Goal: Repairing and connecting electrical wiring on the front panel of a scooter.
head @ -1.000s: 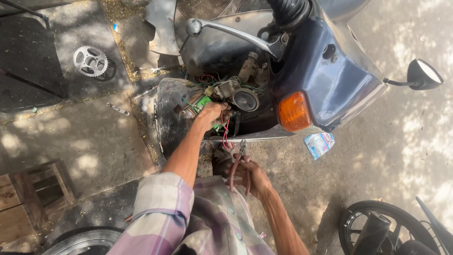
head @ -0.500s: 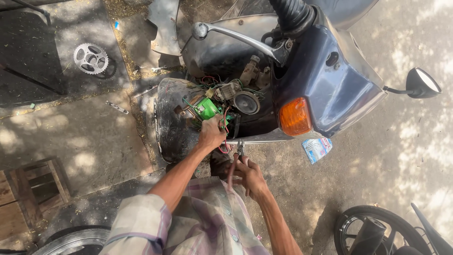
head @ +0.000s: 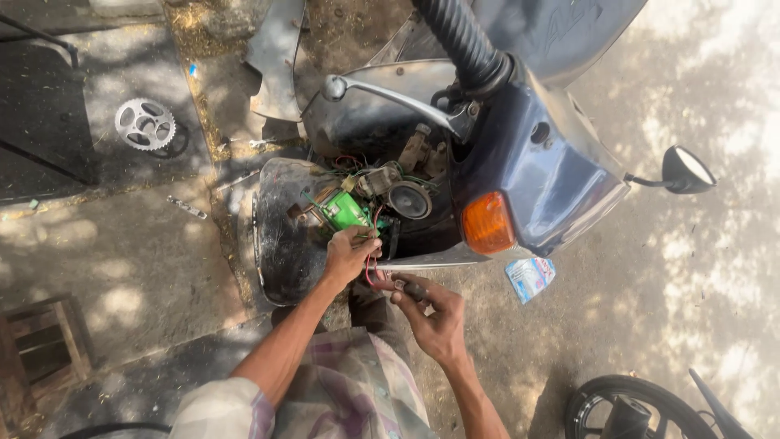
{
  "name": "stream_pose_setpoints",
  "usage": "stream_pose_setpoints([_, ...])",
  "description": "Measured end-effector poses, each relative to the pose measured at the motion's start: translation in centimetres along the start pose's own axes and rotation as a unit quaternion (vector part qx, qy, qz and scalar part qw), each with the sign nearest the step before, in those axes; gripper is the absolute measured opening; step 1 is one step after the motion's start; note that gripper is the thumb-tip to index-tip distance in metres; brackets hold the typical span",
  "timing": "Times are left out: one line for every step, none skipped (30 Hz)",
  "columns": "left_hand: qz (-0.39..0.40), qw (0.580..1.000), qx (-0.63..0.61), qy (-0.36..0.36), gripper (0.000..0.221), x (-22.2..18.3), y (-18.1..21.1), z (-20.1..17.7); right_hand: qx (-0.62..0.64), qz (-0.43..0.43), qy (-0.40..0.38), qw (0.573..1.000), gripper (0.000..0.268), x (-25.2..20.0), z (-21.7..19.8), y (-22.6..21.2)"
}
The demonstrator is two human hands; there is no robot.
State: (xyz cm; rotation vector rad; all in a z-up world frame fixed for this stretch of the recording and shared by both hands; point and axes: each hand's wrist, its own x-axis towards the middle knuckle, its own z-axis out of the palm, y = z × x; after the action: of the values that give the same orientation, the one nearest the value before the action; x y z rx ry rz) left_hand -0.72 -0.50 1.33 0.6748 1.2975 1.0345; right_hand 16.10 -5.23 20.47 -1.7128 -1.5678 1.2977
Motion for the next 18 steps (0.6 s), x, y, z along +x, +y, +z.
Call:
stream_pose_setpoints([-0.017,0.999,-0.049,-0.001,0.026,0.1,-0.3,0.0,0.011,-0.137,0.023,0.99,0.032,-0.1,-0.7,-1.4])
stream_pose_setpoints([-0.034,0.995,-0.097,-0.001,0.026,0.2,-0.5,0.0,0.022,-0.272,0.044,0.961,0.032,-0.2,-1.3,-2.8])
stream_pose_setpoints([-0.03,0.995,-0.098,-0.002,0.026,0.6,-0.7,-0.1,0.022,-0.276,0.045,0.96,0.032,0.4,-2.2,-6.4])
stream_pose_setpoints([-0.037,0.992,-0.124,-0.013,0.026,0.6,-1.1,-0.1,0.099,-0.327,0.06,0.938,0.027,0.6,-3.0,-10.0])
stream_pose_setpoints([-0.044,0.987,-0.149,-0.025,0.027,0.6,-1.5,-0.1,0.176,-0.375,0.074,0.907,0.023,0.9,-3.8,-13.6])
stream_pose_setpoints([-0.041,0.987,-0.15,-0.026,0.027,0.7,-1.5,-0.1,0.175,-0.378,0.074,0.906,0.023,1.5,-5.2,-14.1])
stream_pose_setpoints([-0.034,0.985,-0.164,-0.027,0.026,0.8,-1.5,-0.1,0.125,-0.417,0.155,0.887,0.019,2.2,-6.5,-14.6])
stream_pose_setpoints([-0.027,0.983,-0.178,-0.029,0.026,0.9,-1.4,-0.1,0.073,-0.452,0.236,0.857,0.016,2.9,-7.9,-15.2])
stream_pose_setpoints([-0.023,0.983,-0.179,-0.031,0.026,0.6,-0.9,-0.2,0.072,-0.455,0.237,0.855,0.016,2.9,-8.4,-16.3])
stream_pose_setpoints([-0.036,0.987,-0.153,-0.022,0.026,0.4,-0.4,0.0,0.06,-0.455,0.261,0.849,0.021,2.9,-9.1,-17.4])
stream_pose_setpoints([-0.049,0.99,-0.128,-0.014,0.025,0.2,0.1,0.1,0.048,-0.455,0.285,0.842,0.027,3.0,-9.8,-18.4])
stream_pose_setpoints([-0.046,0.99,-0.131,-0.016,0.025,0.2,0.1,0.1,0.044,-0.458,0.285,0.841,0.027,2.8,-10.3,-18.3])
stream_pose_setpoints([-0.04,0.99,-0.133,-0.017,0.024,0.2,0.1,0.0,0.027,-0.441,0.306,0.843,0.026,2.7,-10.8,-18.0])
stream_pose_setpoints([-0.035,0.99,-0.135,-0.017,0.023,0.0,0.0,-0.1,0.012,-0.422,0.324,0.846,0.026,2.5,-11.2,-17.8])
stream_pose_setpoints([-0.034,0.99,-0.138,-0.017,0.023,-0.1,0.2,-0.1,0.009,-0.424,0.323,0.846,0.026,2.6,-11.6,-17.9])
stream_pose_setpoints([-0.036,0.992,-0.122,-0.012,0.022,-0.1,0.4,-0.2,0.004,-0.418,0.317,0.852,0.026,2.8,-11.9,-18.1])
stream_pose_setpoints([-0.039,0.994,-0.106,-0.007,0.022,-0.2,0.5,-0.2,-0.001,-0.412,0.31,0.857,0.026,3.0,-12.3,-18.2])
stream_pose_setpoints([-0.039,0.993,-0.107,-0.007,0.022,-0.3,0.5,-0.3,-0.001,-0.412,0.309,0.857,0.026,3.2,-12.5,-18.3])
